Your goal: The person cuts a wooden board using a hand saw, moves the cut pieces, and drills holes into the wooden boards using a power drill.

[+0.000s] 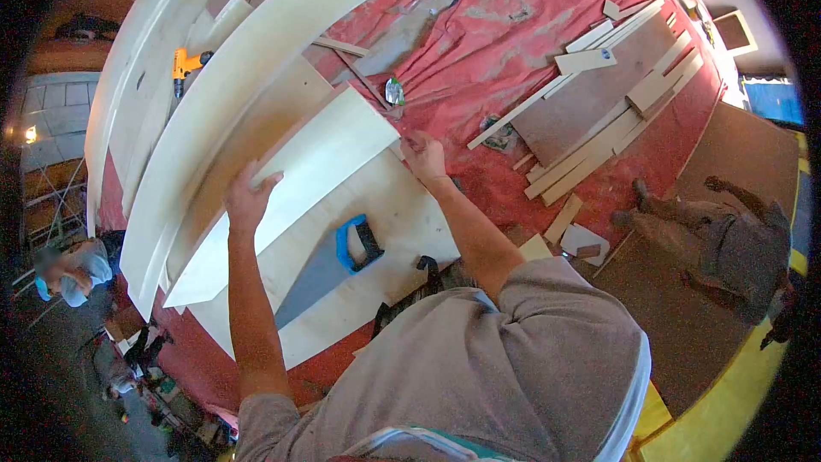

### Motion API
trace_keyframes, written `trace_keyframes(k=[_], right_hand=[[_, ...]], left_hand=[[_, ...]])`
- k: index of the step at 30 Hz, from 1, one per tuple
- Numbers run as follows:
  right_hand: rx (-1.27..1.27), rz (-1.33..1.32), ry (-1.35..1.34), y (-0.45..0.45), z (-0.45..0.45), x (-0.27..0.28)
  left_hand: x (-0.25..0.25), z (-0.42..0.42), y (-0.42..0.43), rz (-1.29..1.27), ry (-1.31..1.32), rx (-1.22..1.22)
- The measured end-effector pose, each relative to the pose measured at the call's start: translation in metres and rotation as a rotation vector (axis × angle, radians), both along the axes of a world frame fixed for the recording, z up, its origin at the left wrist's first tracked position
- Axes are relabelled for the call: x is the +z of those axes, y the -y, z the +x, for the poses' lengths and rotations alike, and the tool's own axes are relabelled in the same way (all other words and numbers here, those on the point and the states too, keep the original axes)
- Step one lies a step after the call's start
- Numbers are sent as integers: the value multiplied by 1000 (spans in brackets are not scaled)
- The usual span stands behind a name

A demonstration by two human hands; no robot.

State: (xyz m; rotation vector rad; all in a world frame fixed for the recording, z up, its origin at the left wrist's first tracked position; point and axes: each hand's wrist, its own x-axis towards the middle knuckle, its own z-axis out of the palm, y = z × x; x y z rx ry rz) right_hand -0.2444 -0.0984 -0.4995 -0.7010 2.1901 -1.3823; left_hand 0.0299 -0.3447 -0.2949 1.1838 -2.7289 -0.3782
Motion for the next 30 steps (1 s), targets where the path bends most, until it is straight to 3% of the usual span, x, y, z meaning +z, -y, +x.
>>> trace_keyframes(k=[4, 6, 7, 9, 10, 12, 13, 15, 17, 18, 20, 21, 22, 24, 25, 26, 27, 29, 30], right_hand=[[157, 252, -268, -17, -22, -78], [68, 218, -23, -16, -41, -74], [86, 218, -24, -15, -49, -66], [-43, -2, 701, -1, -64, -15], [64, 10, 374, 0, -69, -8], [128, 155, 479, 18, -70, 63], [86, 344, 895, 29, -66, 134], [172, 225, 1049, 26, -58, 116], [261, -46, 1257, 26, -61, 64], [331, -24, 1254, 35, -67, 43], [13, -15, 1403, 44, -84, 4], [39, -9, 1397, 37, -100, -30], [479, -63, 904, 28, -119, -65], [870, -144, 357, 25, -124, -75], [672, 124, 662, 27, -121, -69], [456, 401, 942, 30, -119, -60], [463, 347, 948, 25, -106, -28], [460, 312, 871, 5, -90, -2], [443, 317, 791, -1, -93, -13]], left_hand=[[3, -2, -5, -22, 22, 10], [7, -2, -13, -24, 21, 26], [7, 0, -18, -23, 22, 45], [6, 4, -24, 3, 6, 14], [-2, 6, -30, -75, -10, -3], [-16, 11, -43, -186, -28, 17], [1, 3, -54, -139, -90, 13], [8, 6, -71, -220, -230, -13], [14, 15, -93, -180, -277, 11], [20, 26, -105, -212, -275, 72], [30, 42, -132, -486, -285, 304], [28, 61, -147, -489, -257, 498], [14, 81, -160, -554, -410, 718], [-35, 125, -183, -617, -611, 1204], [-53, 143, -192, -599, -654, 1482], [-44, 156, -197, -612, -675, 1498], [-32, 170, -205, -16, -1128, 1557], [-48, 187, -222, 602, -1589, 1487], [-82, 188, -220, 551, -1818, 1375]])
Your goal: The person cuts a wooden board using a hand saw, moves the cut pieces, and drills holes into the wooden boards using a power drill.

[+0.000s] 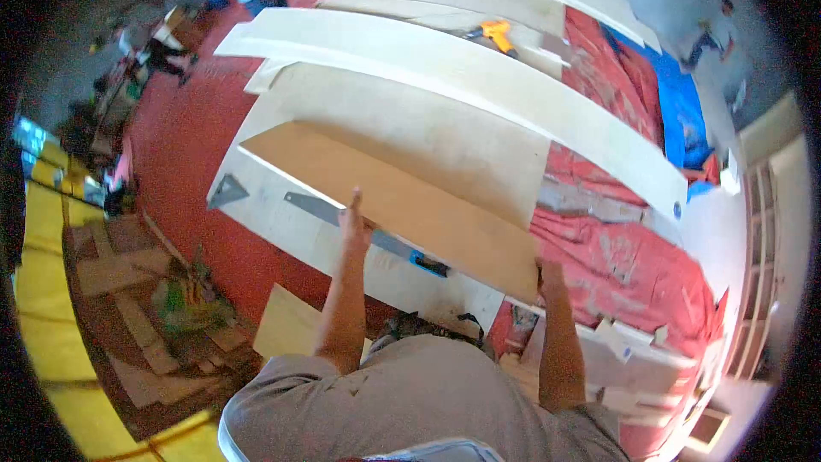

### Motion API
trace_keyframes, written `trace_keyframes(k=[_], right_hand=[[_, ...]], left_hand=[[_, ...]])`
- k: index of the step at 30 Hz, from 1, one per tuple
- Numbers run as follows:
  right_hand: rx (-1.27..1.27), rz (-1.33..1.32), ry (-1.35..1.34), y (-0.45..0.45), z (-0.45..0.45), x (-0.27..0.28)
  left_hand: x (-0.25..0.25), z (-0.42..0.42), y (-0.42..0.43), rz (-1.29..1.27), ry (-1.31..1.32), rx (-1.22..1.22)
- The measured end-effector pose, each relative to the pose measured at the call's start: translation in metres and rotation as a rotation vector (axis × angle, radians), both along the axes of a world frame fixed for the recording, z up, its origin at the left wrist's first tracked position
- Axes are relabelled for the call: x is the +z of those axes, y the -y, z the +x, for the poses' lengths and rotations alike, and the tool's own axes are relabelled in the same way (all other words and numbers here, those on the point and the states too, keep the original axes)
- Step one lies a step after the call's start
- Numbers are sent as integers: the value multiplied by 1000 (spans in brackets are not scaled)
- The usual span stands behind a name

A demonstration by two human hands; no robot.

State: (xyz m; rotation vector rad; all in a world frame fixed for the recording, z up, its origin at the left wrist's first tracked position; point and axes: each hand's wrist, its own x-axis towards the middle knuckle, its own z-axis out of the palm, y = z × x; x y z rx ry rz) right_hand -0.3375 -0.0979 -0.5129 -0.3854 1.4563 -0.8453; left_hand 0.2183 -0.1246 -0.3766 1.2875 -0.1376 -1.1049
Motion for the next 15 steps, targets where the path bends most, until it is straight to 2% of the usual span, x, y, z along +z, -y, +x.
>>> trace_keyframes(k=[1, 3, 4, 6, 9, 10, 12, 14, 15], right_hand=[[39, -10, -21, -6, -8, -11], [51, 38, 103, -4, -25, -23], [104, 42, 87, -4, -13, -3], [23, 0, -82, -25, 18, 45], [133, 125, -238, -44, 22, 71], [59, 122, -223, -57, 33, 82], [-90, 110, -193, -85, 108, 169], [189, -168, -347, -105, 35, 78], [183, -43, -223, -120, 51, 116]], left_hand=[[-22, -3, -1, -165, -110, 71], [-33, -16, -12, -127, -152, 148], [-39, -19, -20, -76, -171, 182], [-43, -23, -19, -99, -237, 302], [-37, -32, -21, -194, -298, 407], [-31, -35, -19, -265, -292, 426], [-44, -36, -13, -253, -277, 453], [-61, -35, -14, -229, -263, 456], [-66, -32, -17, -276, -207, 420]])
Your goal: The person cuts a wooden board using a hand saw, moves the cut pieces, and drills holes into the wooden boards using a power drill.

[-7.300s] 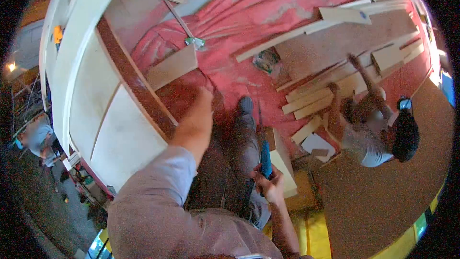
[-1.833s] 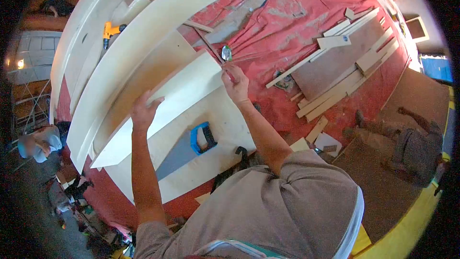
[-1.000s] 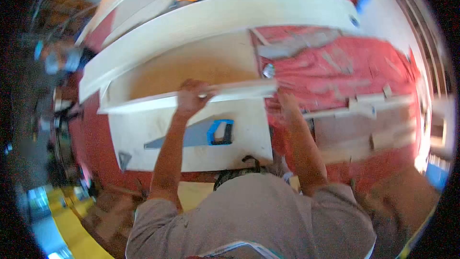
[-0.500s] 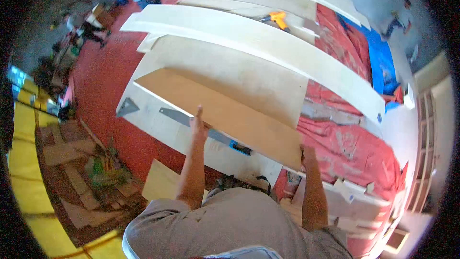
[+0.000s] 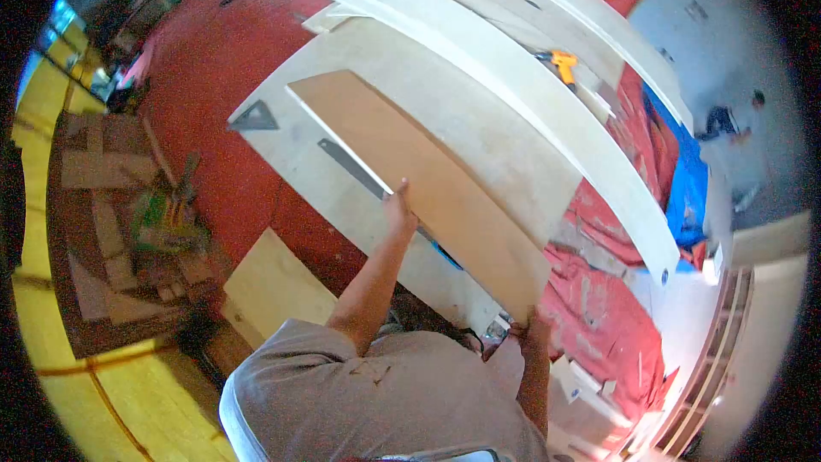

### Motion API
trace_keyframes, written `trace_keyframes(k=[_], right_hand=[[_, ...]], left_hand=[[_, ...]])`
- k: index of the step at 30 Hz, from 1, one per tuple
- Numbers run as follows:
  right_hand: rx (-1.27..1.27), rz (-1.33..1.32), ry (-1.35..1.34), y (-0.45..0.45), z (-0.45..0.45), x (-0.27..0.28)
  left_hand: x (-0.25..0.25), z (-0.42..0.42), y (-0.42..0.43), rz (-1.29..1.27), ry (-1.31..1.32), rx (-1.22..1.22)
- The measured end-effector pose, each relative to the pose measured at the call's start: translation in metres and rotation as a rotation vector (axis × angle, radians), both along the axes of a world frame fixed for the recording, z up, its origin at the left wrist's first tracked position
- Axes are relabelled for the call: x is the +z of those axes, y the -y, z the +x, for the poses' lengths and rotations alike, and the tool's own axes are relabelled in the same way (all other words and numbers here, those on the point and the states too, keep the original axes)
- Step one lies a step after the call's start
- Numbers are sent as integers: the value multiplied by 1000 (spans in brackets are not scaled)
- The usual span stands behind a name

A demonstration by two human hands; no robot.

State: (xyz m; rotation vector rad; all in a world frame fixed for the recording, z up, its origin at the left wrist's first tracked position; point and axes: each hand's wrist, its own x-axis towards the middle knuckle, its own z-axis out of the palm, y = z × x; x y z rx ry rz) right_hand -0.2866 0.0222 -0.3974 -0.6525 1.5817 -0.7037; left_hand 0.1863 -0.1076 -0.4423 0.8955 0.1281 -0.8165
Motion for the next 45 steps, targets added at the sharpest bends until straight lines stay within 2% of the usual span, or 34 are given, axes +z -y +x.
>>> trace_keyframes(k=[1, 2, 3, 5, 6, 7, 9, 11, 12, 14, 16, 18, 20, 21, 22, 23, 24, 25, 26, 28, 29, 31, 32, 33, 36, 38, 41, 43, 45], right_hand=[[-39, 126, 120, -15, 19, 39], [-56, 173, 25, -27, 30, 60], [-138, 162, 39, -35, 25, 59], [-24, 162, -39, -47, 11, 48], [-81, 163, -21, -53, 6, 51], [-67, 153, -38, -56, 1, 55], [-72, 143, -41, -52, -10, 56], [-137, 24, -41, -50, -27, 53], [-166, 11, 55, -43, -40, 52], [-125, -36, 138, -28, -78, 24], [-68, -144, 290, -13, -106, 0], [-113, -125, 247, -1, -145, -27], [-83, -86, 223, 16, -189, -70], [28, -331, 30, 18, -219, -102], [82, -338, -82, 21, -231, -84], [134, -342, -196, 24, -242, -65], [184, -344, -310, 29, -250, -40], [-49, -307, -67, 37, -230, 18], [-31, -311, -73, 42, -248, 6], [-178, -148, -25, 41, -285, -23], [-160, -136, -29, 41, -291, -21], [-192, -294, -27, 48, -297, -5], [-201, -231, -39, 52, -298, 4], [-210, -168, -50, 55, -299, 12], [-272, -295, -12, 58, -285, 30], [-261, -260, -39, 58, -289, 8], [-95, -95, -249, 52, -317, -79], [698, -283, -1212, 46, -332, -133], [-125, 3, -239, 47, -316, -131]], left_hand=[[-4, 1, -1, -42, 69, -44], [12, 1, -7, -61, -6, -108], [29, 4, -17, -76, -79, -185], [7, 9, -23, -179, -58, -305], [2, 8, -25, -185, -68, -328], [6, 3, -27, -98, -109, -272], [6, -8, -41, -76, -82, -315], [11, -27, -49, -55, -64, -349], [27, -39, -51, -39, -88, -374], [35, -58, -60, -39, -79, -458], [33, -89, -70, -45, -112, -428], [28, -120, -64, -55, -134, -389], [3, -138, -71, -103, -108, -588], [-53, -130, -76, -487, -253, -784], [0, -175, -74, -19, -70, -504], [-4, -189, -76, -214, -211, -627], [23, -214, -73, -122, -198, -595], [50, -238, -68, -37, -196, -566], [50, -249, -62, -44, -204, -549], [45, -265, -62, -51, -254, -669], [43, -271, -63, -43, -262, -649], [36, -281, -60, -96, -239, -637], [18, -279, -60, -91, -238, -676], [21, -280, -61, -91, -243, -674], [33, -282, -62, -161, -256, -714], [42, -281, -54, -160, -185, -674], [30, -264, -55, -131, -178, -712], [56, -268, -61, -95, -128, -668], [64, -262, -64, -61, -76, -620]])
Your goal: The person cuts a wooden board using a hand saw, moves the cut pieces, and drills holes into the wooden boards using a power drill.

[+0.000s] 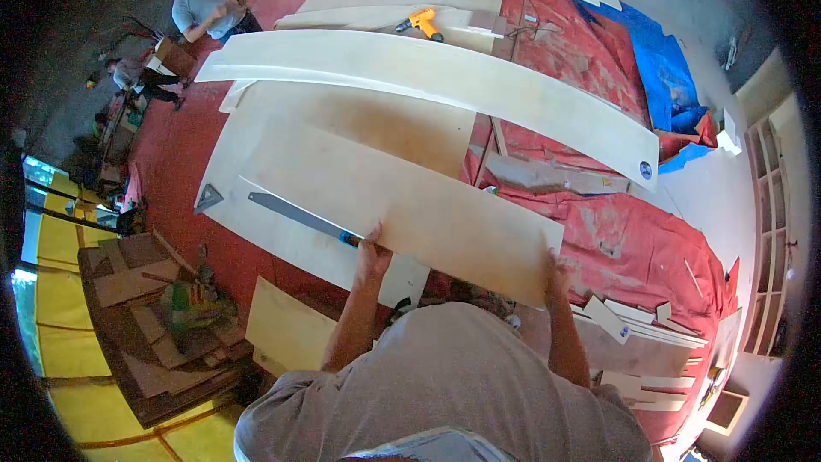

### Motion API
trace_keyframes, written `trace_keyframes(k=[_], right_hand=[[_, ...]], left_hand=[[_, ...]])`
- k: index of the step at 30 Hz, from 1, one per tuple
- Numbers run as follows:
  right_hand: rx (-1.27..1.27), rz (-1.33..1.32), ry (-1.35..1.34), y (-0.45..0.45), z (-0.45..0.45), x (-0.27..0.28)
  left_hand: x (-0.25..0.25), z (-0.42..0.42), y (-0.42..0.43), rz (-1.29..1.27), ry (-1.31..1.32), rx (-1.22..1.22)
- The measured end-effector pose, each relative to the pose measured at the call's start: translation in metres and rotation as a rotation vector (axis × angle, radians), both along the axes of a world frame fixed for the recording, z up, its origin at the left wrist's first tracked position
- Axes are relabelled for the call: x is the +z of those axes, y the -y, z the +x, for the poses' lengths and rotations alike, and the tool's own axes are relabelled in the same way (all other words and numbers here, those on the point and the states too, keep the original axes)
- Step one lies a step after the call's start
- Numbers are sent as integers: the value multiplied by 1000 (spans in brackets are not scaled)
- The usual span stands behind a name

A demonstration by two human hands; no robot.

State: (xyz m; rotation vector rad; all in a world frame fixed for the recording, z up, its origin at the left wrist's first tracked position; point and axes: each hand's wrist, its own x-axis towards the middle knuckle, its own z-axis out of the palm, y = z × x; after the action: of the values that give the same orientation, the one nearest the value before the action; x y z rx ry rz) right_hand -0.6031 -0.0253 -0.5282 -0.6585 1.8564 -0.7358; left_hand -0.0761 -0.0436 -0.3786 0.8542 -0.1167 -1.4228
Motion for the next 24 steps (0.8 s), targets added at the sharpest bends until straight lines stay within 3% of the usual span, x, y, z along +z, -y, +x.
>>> trace_keyframes(k=[4, 5, 7, 9, 11, 13, 15, 18, 20, 24], right_hand=[[-160, -138, 117, -8, 33, 26], [10, -250, -9, -9, 23, 5], [199, -354, -147, -10, 24, 12], [-11, -290, 169, -1, 70, 85], [23, -356, 91, 11, 97, 130], [8, -489, -32, 17, 136, 182], [47, -486, -87, 31, 144, 181], [35, -440, -95, 53, 152, 178], [-17, -413, -44, 61, 160, 167], [-38, -416, 41, 106, 173, 153]], left_hand=[[-28, 28, 3, -27, -98, -53], [-36, 34, 2, -38, -117, -57], [-34, 39, 11, -17, -102, 2], [-47, 47, 29, 7, -116, 80], [-24, 52, 39, -70, -166, 32], [-37, 63, 58, 25, -205, 55], [-31, 68, 75, 17, -162, 101], [-86, 90, 101, 54, -185, 123], [-48, 90, 107, 91, -172, 172], [-57, 108, 132, 111, -202, 143]])
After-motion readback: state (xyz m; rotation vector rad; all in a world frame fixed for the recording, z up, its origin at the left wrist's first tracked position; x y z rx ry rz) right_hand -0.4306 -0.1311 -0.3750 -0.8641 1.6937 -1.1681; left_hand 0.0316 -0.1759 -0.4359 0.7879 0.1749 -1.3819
